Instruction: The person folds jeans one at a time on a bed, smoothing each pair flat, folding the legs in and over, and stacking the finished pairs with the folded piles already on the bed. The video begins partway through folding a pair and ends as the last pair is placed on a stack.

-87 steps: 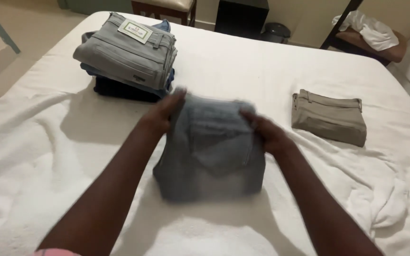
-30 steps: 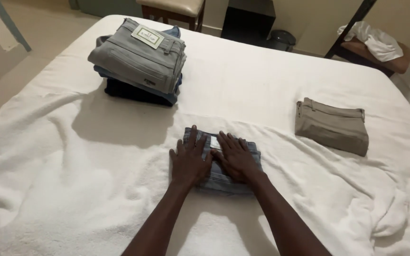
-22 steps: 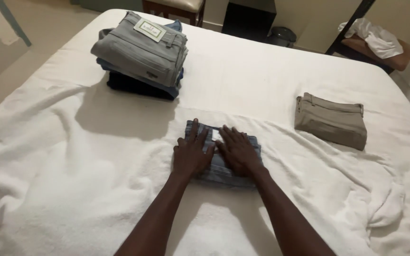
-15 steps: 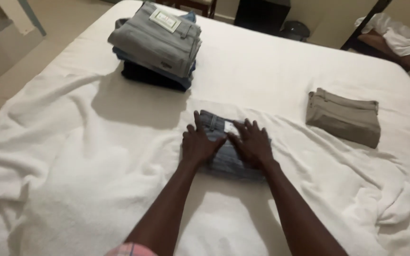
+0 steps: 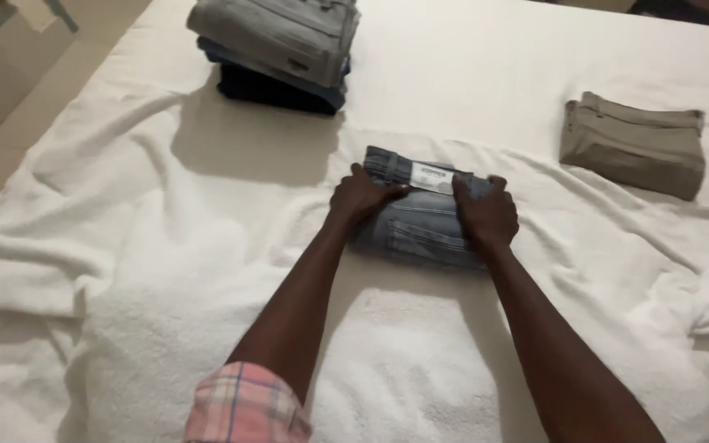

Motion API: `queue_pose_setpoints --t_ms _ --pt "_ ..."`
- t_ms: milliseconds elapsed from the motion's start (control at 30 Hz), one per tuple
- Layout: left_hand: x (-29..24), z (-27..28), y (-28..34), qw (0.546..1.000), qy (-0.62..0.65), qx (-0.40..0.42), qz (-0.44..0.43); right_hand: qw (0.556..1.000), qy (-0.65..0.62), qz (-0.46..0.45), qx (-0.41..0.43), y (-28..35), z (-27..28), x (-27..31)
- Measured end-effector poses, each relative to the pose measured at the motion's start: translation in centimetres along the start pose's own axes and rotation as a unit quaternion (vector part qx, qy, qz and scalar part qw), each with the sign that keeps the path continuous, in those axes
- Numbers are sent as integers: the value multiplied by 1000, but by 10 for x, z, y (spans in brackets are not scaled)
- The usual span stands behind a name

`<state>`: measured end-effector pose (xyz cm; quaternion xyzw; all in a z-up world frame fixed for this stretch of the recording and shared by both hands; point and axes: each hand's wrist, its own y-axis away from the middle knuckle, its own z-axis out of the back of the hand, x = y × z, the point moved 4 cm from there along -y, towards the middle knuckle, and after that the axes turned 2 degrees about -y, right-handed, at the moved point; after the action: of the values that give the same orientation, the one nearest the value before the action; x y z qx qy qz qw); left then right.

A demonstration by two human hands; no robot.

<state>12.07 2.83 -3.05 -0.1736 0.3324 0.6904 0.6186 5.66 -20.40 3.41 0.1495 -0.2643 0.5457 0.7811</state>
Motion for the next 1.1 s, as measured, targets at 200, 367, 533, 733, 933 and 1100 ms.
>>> queue_pose_setpoints --t_ms 200,367,533,733,933,1100 --pt "19 16 19 1000 15 -23 -14 995 17 -85 57 -16 5 -28" --pt "29 20 42 967 224 115 46 960 -172 -96 197 -17 12 -74" --pt "29 4 50 946 290 97 109 915 -233 -91 317 14 15 -88" --pt "-13 23 56 912 390 124 1 889 -388 -175 168 15 7 -87" --pt "-91 15 35 962 185 198 -2 886 -419 -182 82 -44 50 -130" --pt "-209 -46 -27 952 228 179 -97 919 -362 -143 67 -169 143 -205"
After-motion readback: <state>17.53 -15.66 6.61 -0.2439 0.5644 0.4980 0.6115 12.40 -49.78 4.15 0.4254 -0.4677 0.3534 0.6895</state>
